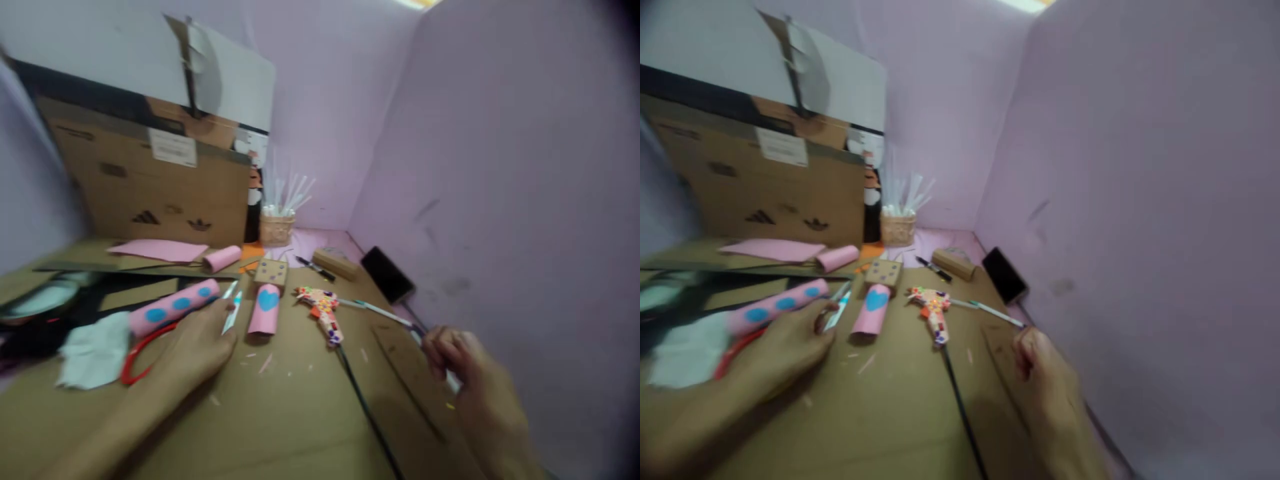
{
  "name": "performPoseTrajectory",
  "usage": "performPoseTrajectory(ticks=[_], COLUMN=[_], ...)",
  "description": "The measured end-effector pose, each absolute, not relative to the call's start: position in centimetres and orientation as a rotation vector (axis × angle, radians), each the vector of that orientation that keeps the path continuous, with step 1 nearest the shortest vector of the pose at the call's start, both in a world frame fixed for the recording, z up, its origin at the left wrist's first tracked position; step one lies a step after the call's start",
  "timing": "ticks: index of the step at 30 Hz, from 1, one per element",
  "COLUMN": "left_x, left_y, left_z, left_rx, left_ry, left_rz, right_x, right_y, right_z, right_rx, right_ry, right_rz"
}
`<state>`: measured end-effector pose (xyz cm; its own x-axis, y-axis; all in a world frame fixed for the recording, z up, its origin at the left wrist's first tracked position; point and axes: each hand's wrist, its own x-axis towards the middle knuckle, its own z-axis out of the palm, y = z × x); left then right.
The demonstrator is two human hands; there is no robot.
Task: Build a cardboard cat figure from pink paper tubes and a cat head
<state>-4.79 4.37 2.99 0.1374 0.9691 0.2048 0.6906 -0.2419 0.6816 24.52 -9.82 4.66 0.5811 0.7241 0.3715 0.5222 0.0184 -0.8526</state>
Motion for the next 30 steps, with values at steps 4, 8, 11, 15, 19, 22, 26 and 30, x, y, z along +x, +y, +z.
performPoseTrajectory(ticks=[4,8,11,15,19,22,26,30], left_x=[-8.6,-11.6,-12.2,-11.7,-11.5,-11.7,-10.9,-8.4], left_y=[5.3,6.3,6.8,6.7,6.3,6.1,5.5,4.8], left_z=[6.1,7.0,6.3,5.2,5.1,5.6,5.6,3.7], left_rx=[1.765,1.406,1.378,1.42,1.498,1.435,1.411,1.475], left_ry=[1.67,1.58,1.571,1.54,1.526,1.47,1.261,1.146], left_rz=[1.201,1.514,1.553,1.548,1.552,1.548,1.439,1.26], right_x=[17.1,8.5,3.3,-1.5,-3.1,-1.8,2.8,7.3], right_y=[-6.3,-2.1,1.0,3.1,2.4,1.8,2.3,2.3], right_z=[5.6,6.1,4.9,2.9,2.4,2.6,2.2,1.5], right_rx=[-1.342,-1.144,-1.215,-1.385,-1.362,-1.279,-1.297,-1.277], right_ry=[-1.481,-2.055,-2.251,-2.432,-2.507,-2.192,-1.338,-1.07], right_rz=[0.371,0.449,0.384,0.362,0.269,0.521,1.201,1.222])
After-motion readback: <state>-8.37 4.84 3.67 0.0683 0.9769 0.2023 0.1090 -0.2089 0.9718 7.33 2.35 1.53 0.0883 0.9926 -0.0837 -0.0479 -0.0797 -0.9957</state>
